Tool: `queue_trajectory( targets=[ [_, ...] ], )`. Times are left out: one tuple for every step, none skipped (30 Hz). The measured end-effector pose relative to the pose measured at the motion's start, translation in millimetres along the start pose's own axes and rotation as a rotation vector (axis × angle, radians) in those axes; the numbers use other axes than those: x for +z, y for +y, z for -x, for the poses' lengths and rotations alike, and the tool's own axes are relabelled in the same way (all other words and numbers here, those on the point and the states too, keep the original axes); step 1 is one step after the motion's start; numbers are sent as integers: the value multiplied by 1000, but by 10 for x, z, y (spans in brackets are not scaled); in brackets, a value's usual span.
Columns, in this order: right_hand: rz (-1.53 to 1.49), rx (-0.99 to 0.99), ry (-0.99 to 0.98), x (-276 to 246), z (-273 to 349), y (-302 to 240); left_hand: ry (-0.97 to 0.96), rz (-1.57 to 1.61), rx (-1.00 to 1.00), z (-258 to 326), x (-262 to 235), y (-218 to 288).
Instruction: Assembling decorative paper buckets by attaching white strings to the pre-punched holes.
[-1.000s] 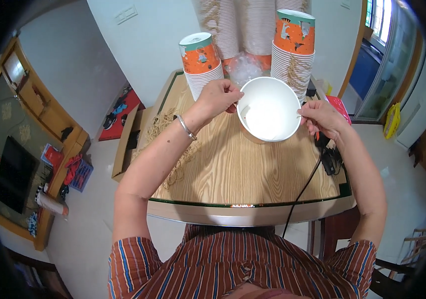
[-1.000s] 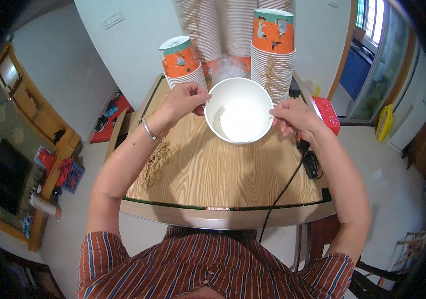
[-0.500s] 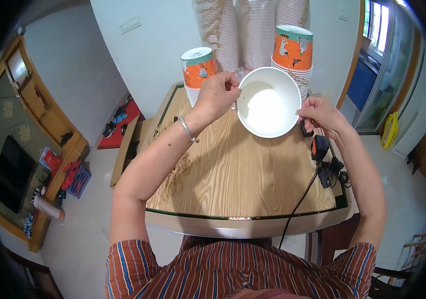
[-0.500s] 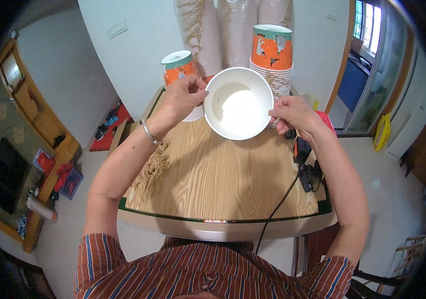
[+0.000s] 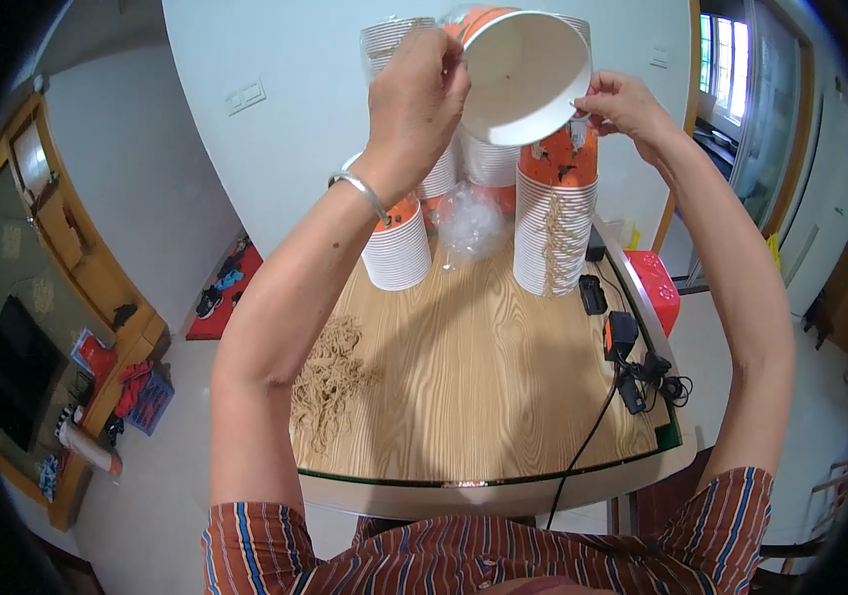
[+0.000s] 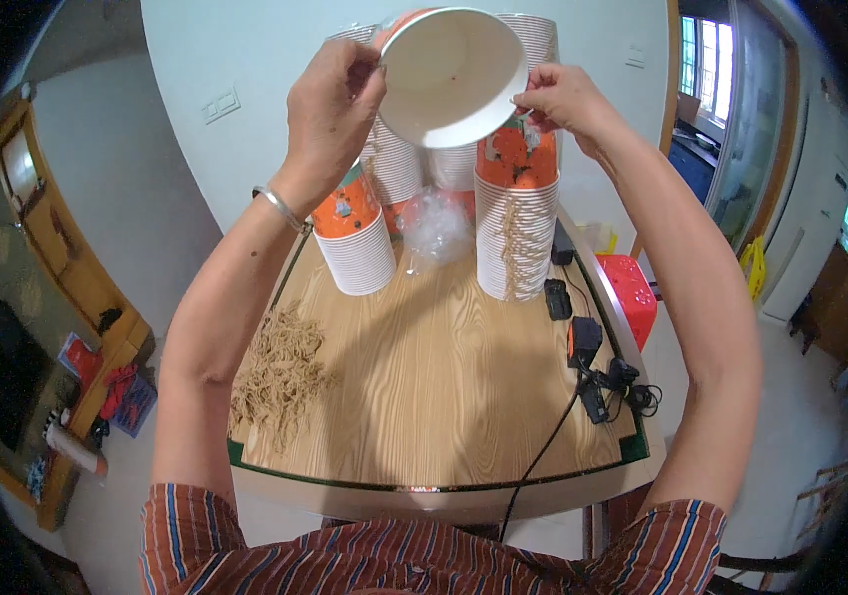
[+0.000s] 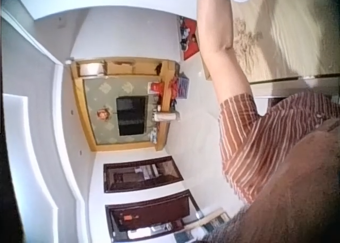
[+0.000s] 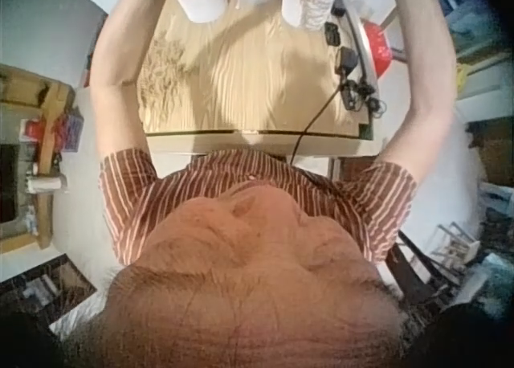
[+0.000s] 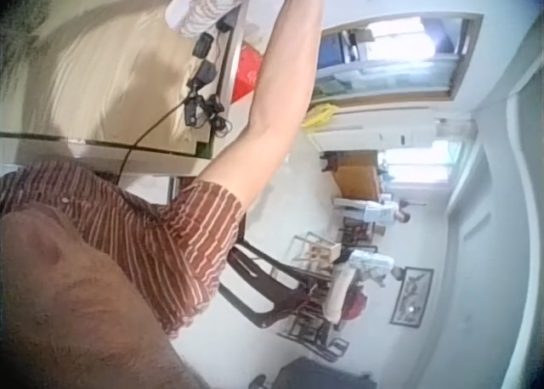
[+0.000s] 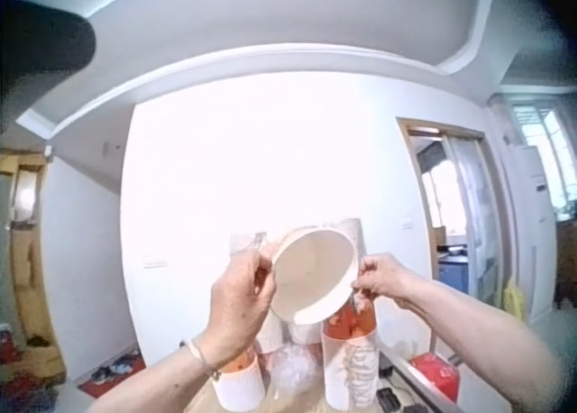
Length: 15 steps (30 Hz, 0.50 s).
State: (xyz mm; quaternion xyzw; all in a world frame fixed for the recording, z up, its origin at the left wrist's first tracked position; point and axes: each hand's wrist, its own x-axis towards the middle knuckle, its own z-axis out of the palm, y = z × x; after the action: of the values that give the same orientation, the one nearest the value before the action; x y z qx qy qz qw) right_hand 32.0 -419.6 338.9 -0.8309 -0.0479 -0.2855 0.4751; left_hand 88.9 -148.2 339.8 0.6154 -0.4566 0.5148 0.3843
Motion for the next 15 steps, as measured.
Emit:
queue_trajectory(
  targets=[
    [15,4,5,-40,-119,-3,33,-60,89,-86,57,-45],
    [43,-1,-3,-83,-229,-3,67,-122,178,-161,113,-85],
    [70,-6,-10,-122,-338,-1,68,-123,183,-219,178,-116],
    [88,-20,10,-167,-465,45,70,-93,200,-269,273,-140],
    [86,-24,12,-208,-587,74,74,-67,218,-321,329,-156],
    [93,-43,45,-247,-706,109,74,-69,221,-373,374,-181],
    [99,-62,74,-267,-819,139,49,-81,217,-415,419,-225],
    [98,-56,91,-301,-927,169,24,-92,211,-450,473,-268],
    [104,-65,116,-330,-1031,210,22,-94,211,-485,551,-303],
    [108,-71,139,-350,-1128,273,75,-94,246,-503,649,-345],
    [99,-79,117,-386,-1215,342,128,-91,280,-509,738,-396],
    [97,-73,113,-407,-1300,425,123,-92,276,-502,814,-460],
    [105,-84,128,-428,-1379,530,131,-112,301,-488,888,-506],
    [114,-93,142,-451,-1453,641,140,-131,325,-473,967,-553],
    [83,-87,133,-487,-1517,753,133,-127,316,-467,1056,-595]
  ],
)
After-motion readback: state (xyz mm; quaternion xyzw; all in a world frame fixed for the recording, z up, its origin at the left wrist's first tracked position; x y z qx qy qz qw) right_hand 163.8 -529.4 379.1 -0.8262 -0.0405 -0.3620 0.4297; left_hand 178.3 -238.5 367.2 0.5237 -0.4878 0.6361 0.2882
